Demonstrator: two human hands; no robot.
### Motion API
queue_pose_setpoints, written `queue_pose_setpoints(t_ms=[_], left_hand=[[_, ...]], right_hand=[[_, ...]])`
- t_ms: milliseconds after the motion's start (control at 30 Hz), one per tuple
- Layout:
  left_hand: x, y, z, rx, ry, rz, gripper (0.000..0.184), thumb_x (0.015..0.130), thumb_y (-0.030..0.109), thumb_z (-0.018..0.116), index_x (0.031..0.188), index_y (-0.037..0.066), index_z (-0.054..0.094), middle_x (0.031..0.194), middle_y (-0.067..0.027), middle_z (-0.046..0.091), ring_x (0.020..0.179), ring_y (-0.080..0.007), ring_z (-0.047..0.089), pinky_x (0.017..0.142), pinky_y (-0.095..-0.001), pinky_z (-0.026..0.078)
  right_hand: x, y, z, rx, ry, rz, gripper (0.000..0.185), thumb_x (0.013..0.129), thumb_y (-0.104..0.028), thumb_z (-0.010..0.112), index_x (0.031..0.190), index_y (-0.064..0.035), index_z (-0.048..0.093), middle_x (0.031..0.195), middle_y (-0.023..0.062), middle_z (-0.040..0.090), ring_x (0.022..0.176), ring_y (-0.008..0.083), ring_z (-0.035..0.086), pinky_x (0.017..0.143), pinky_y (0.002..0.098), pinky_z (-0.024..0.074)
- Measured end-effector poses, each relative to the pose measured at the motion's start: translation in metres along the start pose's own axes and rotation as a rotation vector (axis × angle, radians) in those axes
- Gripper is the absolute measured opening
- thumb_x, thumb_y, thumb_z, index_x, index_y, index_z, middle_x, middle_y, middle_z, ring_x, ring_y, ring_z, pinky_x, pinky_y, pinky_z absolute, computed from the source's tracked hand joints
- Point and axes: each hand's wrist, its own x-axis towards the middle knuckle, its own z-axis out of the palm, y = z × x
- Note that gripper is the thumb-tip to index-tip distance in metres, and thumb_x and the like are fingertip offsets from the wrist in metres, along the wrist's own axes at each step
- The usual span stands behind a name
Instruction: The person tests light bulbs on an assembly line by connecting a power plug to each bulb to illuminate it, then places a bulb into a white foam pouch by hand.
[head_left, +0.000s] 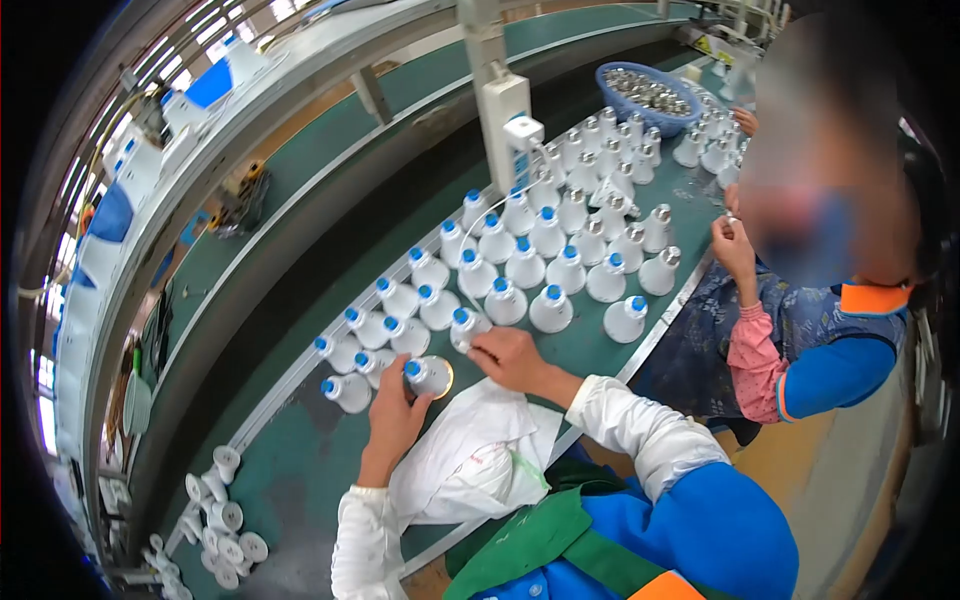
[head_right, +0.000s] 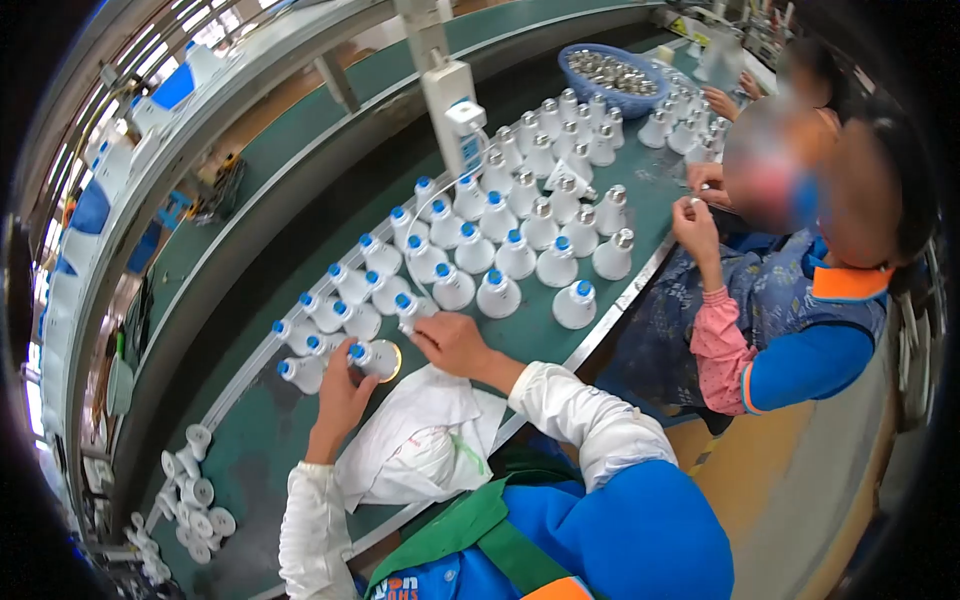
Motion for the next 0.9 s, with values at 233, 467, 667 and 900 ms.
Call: queue_pose_setpoints(t_ms=[233,467,667,900], left_hand=[[0.003,-0.005,-0.007,-0.054,-0.03,-0.058,0.058,0.073,0.009,0.07,0.125,0.005,0.045,0.109,-0.0112,0.055,0.07,-0.0178,0.056,0.064,-0.0307,0.047],[0.005,-0.007,0.001,-0.051,-0.037,-0.105,0.051,0.076,0.018,0.068,0.121,0.005,0.048,0.106,-0.0112,0.055,0.07,-0.0212,0.057,0.066,-0.034,0.047],[0.0,0.003,-0.01,-0.084,-0.021,-0.1,0.049,0.077,0.017,0.068,0.12,0.005,0.049,0.109,-0.0104,0.055,0.07,-0.0216,0.058,0.066,-0.0347,0.047],[-0.06,-0.005,-0.066,-0.046,0.132,-0.175,0.038,0.076,0.014,0.069,0.11,0.006,0.056,0.107,-0.01,0.058,0.068,-0.021,0.058,0.065,-0.0339,0.048]], right_hand=[[0.056,-0.037,-0.011,0.151,-0.079,0.031,0.01,0.078,-0.008,0.063,0.085,-0.0026,0.06,0.07,0.0103,0.06,0.06,0.0242,0.059,0.053,0.0332,0.0441],[0.138,-0.054,-0.017,0.297,-0.022,0.126,0.009,0.081,-0.009,0.061,0.085,-0.001,0.06,0.066,0.0083,0.062,0.056,0.0148,0.059,0.051,0.0274,0.044],[0.208,0.007,0.045,0.298,-0.038,0.289,0.011,0.079,-0.013,0.062,0.084,-0.0026,0.063,0.064,0.0088,0.064,0.058,0.0189,0.064,0.054,0.0281,0.0478],[0.233,0.071,0.103,0.041,-0.546,0.625,0.029,0.078,-0.029,0.066,0.083,-0.0005,0.066,0.088,0.0175,0.067,0.084,0.0247,0.066,0.073,0.0361,0.051]])
